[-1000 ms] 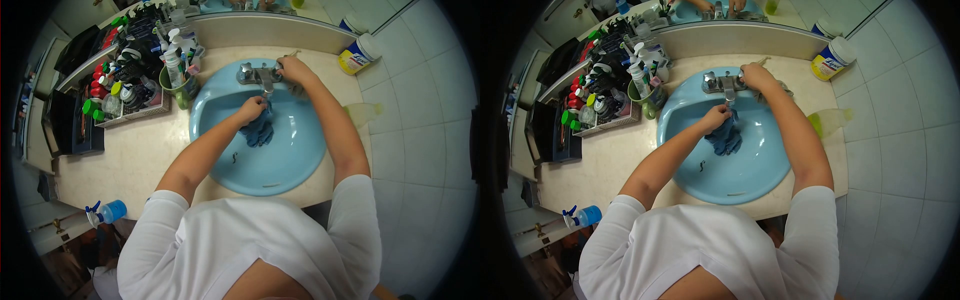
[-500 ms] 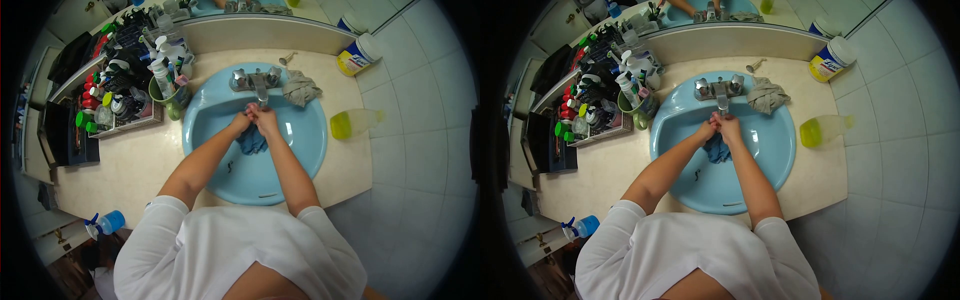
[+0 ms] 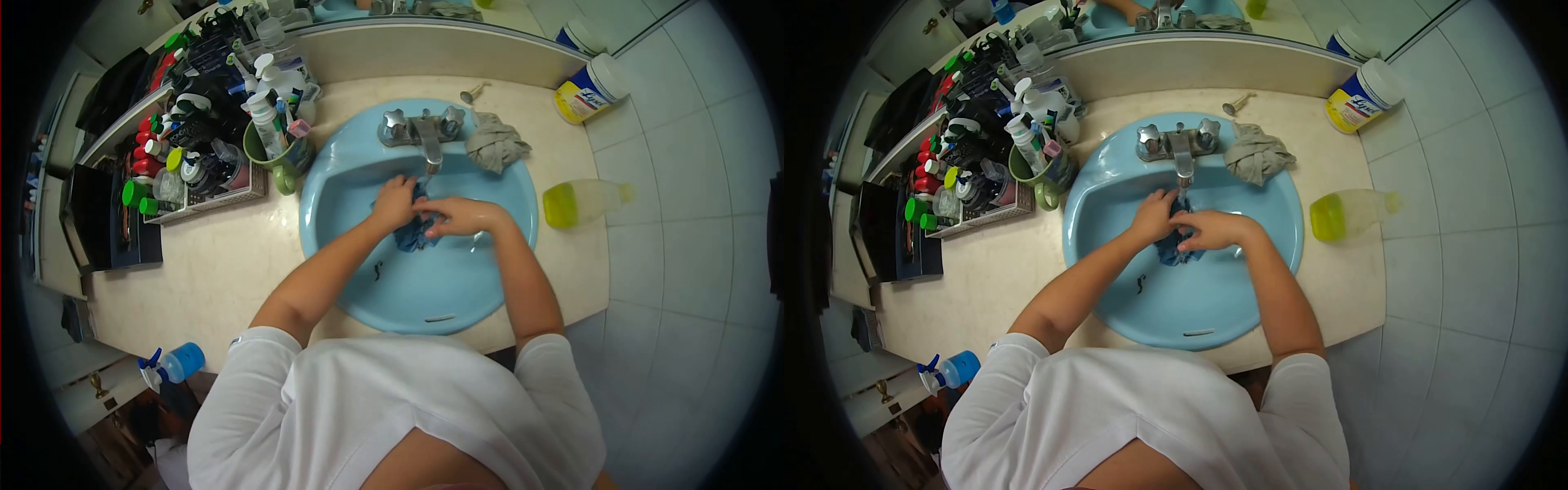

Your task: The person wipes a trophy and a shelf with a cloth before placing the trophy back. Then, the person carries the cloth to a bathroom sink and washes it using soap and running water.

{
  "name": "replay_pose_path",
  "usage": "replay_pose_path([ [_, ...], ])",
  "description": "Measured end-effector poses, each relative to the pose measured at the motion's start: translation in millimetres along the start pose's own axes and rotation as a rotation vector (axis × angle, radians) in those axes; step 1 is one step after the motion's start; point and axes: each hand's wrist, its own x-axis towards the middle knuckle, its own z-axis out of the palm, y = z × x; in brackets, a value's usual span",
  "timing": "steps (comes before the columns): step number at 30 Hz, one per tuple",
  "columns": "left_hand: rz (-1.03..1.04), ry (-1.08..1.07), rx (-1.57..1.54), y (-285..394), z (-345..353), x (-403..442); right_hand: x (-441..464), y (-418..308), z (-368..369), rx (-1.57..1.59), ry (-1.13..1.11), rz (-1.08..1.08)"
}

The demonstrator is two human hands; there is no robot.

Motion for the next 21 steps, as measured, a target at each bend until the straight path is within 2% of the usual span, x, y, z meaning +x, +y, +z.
replay_pose_path([
  [1, 0.110, 0.092, -0.047, 2.7, -0.6, 0.1, -14.5, -15.9, -6.9, -0.028, -0.010, 0.024],
  [2, 0.065, 0.054, -0.252, 1.4, 4.5, 2.3, -27.8, -31.5, -14.5, -0.058, -0.021, 0.048],
  [4, -0.026, -0.027, -0.664, -3.8, 20.3, 9.2, -54.4, -49.0, -24.0, -0.291, 0.141, -0.078],
  [6, -0.145, -0.166, -0.732, 7.8, 5.3, 9.2, -85.8, -93.2, -36.5, -0.152, 0.268, -0.167],
  [8, -0.282, -0.280, -0.833, 13.2, -1.0, 7.7, -98.9, -97.5, -42.1, 0.043, 0.346, -0.291],
  [10, -0.301, -0.271, -0.760, 6.9, 4.8, 3.0, -98.5, -73.9, -43.1, 0.296, 0.369, -0.457],
  [13, -0.371, -0.246, -0.633, 6.1, -3.2, -5.1, -56.8, -24.6, 5.3, -0.267, 0.367, 0.116],
  [14, -0.401, -0.237, -0.587, 5.8, -8.0, -8.9, -55.0, -9.9, 4.4, -0.134, 0.440, 0.113],
  [16, -0.272, -0.189, -0.420, -4.7, -12.8, -20.1, -55.2, 7.3, -14.1, 0.128, 0.571, 0.100],
  [19, -0.174, -0.198, -0.237, -5.2, -29.5, -36.9, -50.0, -1.6, -62.8, -0.122, 0.898, 0.047],
  [21, -0.085, -0.179, -0.121, -1.8, -44.3, -43.4, -21.4, 5.1, -97.8, -0.256, 1.068, -0.082],
])
